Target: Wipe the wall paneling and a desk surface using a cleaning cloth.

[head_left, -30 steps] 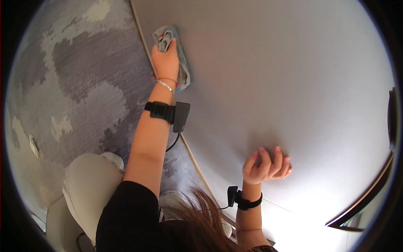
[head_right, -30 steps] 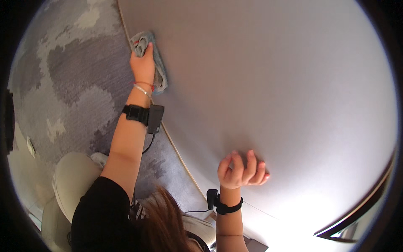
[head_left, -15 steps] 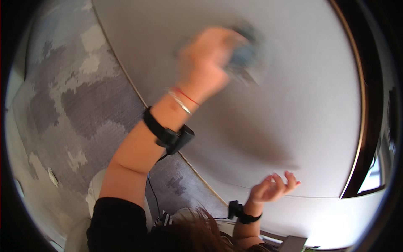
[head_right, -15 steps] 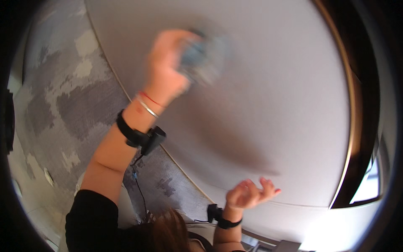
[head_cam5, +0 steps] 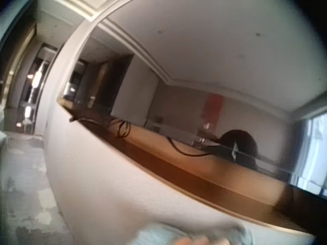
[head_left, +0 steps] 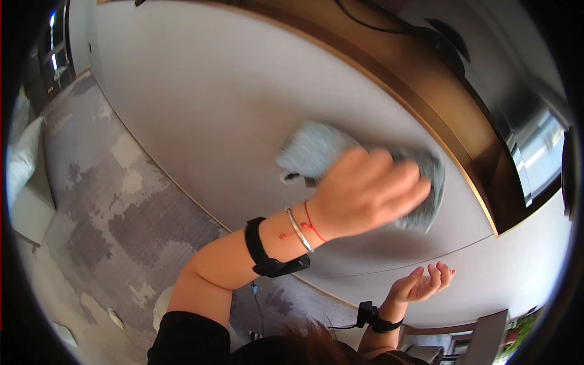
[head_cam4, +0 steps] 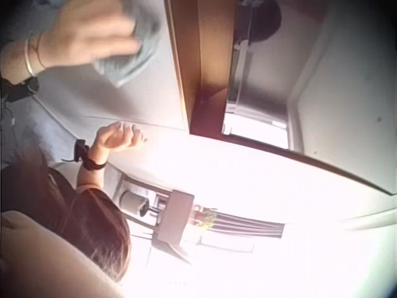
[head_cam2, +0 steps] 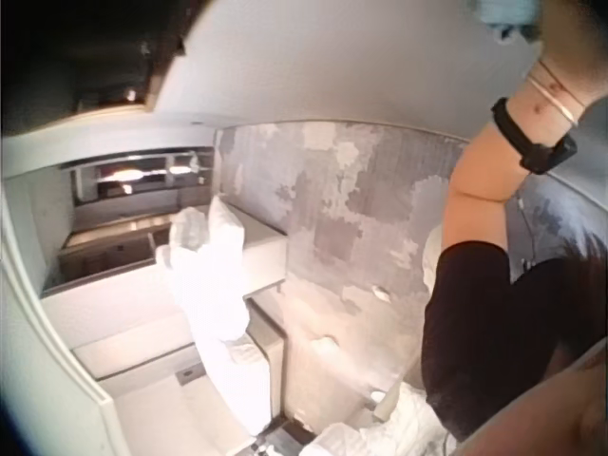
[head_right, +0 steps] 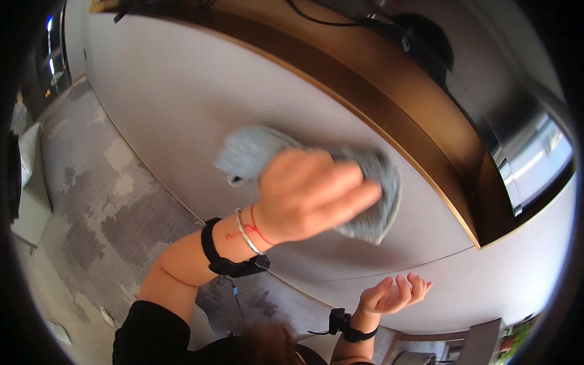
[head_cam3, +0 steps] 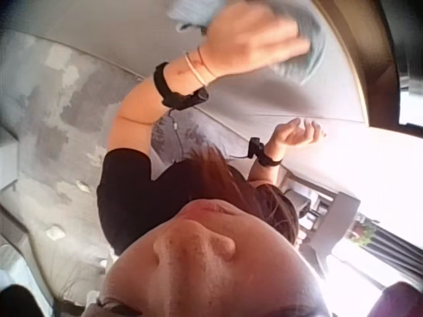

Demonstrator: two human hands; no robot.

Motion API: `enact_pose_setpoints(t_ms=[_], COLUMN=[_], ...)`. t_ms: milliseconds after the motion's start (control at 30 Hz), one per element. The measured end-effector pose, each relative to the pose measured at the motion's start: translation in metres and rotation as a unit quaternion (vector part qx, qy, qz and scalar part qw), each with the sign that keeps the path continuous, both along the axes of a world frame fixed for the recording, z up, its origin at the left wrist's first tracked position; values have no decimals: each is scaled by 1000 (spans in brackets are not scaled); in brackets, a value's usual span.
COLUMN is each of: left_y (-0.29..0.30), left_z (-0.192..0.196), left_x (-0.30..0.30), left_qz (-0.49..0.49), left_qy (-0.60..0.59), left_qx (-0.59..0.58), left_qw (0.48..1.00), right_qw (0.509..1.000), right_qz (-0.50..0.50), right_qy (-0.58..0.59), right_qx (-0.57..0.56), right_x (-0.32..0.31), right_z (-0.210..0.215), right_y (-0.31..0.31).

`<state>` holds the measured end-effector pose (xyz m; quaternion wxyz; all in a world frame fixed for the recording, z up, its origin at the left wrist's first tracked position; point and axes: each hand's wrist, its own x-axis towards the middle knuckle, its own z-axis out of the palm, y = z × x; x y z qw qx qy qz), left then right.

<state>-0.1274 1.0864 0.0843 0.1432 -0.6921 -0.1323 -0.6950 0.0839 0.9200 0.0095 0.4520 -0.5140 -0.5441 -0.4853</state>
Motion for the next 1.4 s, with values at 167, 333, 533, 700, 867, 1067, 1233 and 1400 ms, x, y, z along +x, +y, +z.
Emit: enact_pose_setpoints(t_ms=[167, 333, 533, 700, 867, 1067, 1233, 1400], left_y=[35, 70, 57, -23, -11, 122, 152, 94], left_z=[22, 10, 26, 12, 22, 2, 18, 5], left_x=[-40, -98, -82, -1, -13, -161, -242, -154], left_qz=[53, 170, -31, 18, 69, 228, 127, 58], left_qy=[15, -79, -333, 58, 68, -273, -298, -35], left_qx=[53, -6, -210, -70, 53, -128, -322, -80], left_qw=[997, 982, 919, 996, 994, 926, 890, 995], right_qw=[999, 1000, 998, 998, 991, 996, 993, 984], right_qz=[-15, -4, -12, 25, 113, 70, 46, -32], right_qy=[28, 22, 38, 26, -59, -48, -89, -150], right_qx=[22, 16, 38, 49, 34, -13, -64, -86], right_x=[5, 22, 44, 26, -6, -17, -22, -24], right_z=[7, 9, 14, 20, 29, 35, 38, 44], right_y=[2, -11, -18, -17, 0, 12, 35, 35])
